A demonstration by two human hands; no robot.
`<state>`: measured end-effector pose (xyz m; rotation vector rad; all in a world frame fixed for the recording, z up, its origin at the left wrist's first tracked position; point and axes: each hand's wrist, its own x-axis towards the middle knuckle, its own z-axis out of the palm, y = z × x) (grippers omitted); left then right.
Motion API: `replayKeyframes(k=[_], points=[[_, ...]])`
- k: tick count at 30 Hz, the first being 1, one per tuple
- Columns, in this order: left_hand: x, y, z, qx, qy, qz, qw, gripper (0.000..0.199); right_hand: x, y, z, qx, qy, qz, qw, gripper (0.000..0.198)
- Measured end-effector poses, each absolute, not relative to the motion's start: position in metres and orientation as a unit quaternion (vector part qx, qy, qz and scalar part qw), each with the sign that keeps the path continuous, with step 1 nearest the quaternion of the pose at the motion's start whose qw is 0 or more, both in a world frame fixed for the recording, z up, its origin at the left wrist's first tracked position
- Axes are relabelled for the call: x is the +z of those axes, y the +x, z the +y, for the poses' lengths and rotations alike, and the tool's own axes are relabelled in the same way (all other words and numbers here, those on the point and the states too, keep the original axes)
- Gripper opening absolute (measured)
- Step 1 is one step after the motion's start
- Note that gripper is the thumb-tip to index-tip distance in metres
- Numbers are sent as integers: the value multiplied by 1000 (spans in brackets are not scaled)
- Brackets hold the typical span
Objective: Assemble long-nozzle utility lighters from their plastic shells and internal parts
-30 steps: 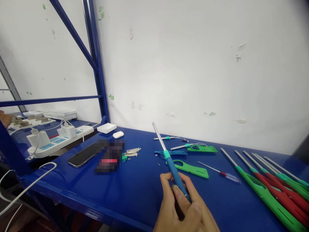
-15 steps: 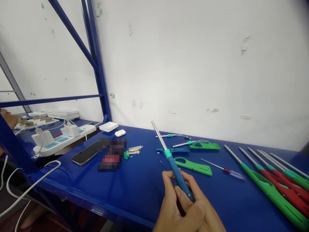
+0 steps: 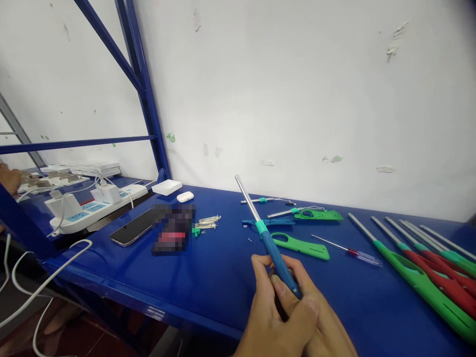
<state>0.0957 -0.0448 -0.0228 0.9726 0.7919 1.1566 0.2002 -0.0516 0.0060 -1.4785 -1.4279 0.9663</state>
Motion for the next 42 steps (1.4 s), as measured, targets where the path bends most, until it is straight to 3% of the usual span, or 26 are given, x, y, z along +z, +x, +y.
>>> replayKeyframes(k=[9,35,42], points=[[-17,93,-44,497,465,320,659,77,-4,196,-43,373,-586,-568,443,56],[-9,89,-44,489,494,313,646,83,-15,195,-42,369,-591,-564,443,71],[-9,91,-44,489,474,305,666,74,-4,198,-50,392,-583,-565,433,71]])
